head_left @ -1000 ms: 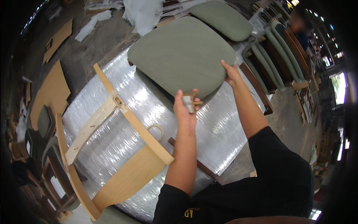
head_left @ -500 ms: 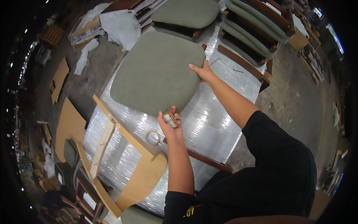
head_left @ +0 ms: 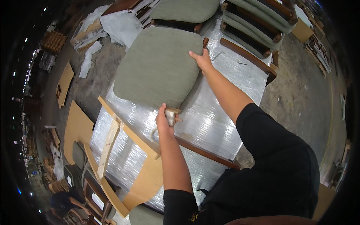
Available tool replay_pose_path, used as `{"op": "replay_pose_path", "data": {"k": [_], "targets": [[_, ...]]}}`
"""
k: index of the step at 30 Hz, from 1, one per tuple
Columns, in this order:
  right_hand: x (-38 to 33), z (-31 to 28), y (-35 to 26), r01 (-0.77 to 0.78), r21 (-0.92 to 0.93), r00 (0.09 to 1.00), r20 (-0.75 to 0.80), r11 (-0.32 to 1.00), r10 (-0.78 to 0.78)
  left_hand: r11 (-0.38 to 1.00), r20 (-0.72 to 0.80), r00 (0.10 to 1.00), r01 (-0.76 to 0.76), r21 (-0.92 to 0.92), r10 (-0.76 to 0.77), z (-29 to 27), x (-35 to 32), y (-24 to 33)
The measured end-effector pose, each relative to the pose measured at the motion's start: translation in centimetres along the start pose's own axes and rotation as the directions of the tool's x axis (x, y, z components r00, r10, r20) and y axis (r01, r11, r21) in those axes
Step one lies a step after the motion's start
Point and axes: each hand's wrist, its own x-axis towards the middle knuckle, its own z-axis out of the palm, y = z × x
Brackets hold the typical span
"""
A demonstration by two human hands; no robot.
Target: The person assembles chairs by attaching wooden legs and upholstered cushions to chair frames. They handle multiple chair components, including frames, legs, and cushions, and stack the assembled chairs on a workbench.
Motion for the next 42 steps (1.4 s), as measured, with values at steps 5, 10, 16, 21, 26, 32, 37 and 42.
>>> {"op": "replay_pose_path", "data": {"k": [5,10,16,21,26,32,37,42], "targets": [[0.4,-0.3,1.1,-0.084,0.058,0.996,-0.006,0.995,0.085,0.915,-0.304,0.946,-0.214,-0.342,0.108,-1.5,2.6,-2.1],[0.2,-0.2,1.7,-0.055,0.051,0.998,0.042,0.997,0.053,0.965,-0.272,0.933,-0.192,0.179,0.236,-4.7,1.8,-6.9],[-0.1,0.0,0.7,-0.093,-0.029,0.995,0.027,0.995,0.094,0.753,-0.141,0.782,-0.511,0.415,0.608,-5.2,2.7,-6.3],[-0.1,0.4,1.0,-0.031,-0.057,0.999,-0.034,0.998,0.029,0.817,-0.11,0.965,-0.259,-0.515,0.236,-1.0,7.1,-0.4],[0.3,0.9,1.6,0.179,0.033,0.984,0.001,0.983,-0.18,0.851,0.044,0.969,-0.189,-0.49,0.241,0.6,8.2,0.3],[1.8,1.6,-1.3,0.269,0.023,0.961,-0.08,0.963,-0.266,0.872,0.108,0.955,-0.201,-0.445,0.276,0.7,8.8,0.3],[-0.1,0.0,-0.6,0.2,-0.016,0.971,-0.13,0.98,-0.2,0.913,0.082,0.942,-0.29,-0.286,0.325,1.8,9.2,1.1],[-0.8,-2.6,3.8,0.021,-0.028,0.996,-0.083,0.999,-0.023,0.924,0.066,0.94,-0.315,-0.218,0.336,0.9,10.3,0.3]]}}
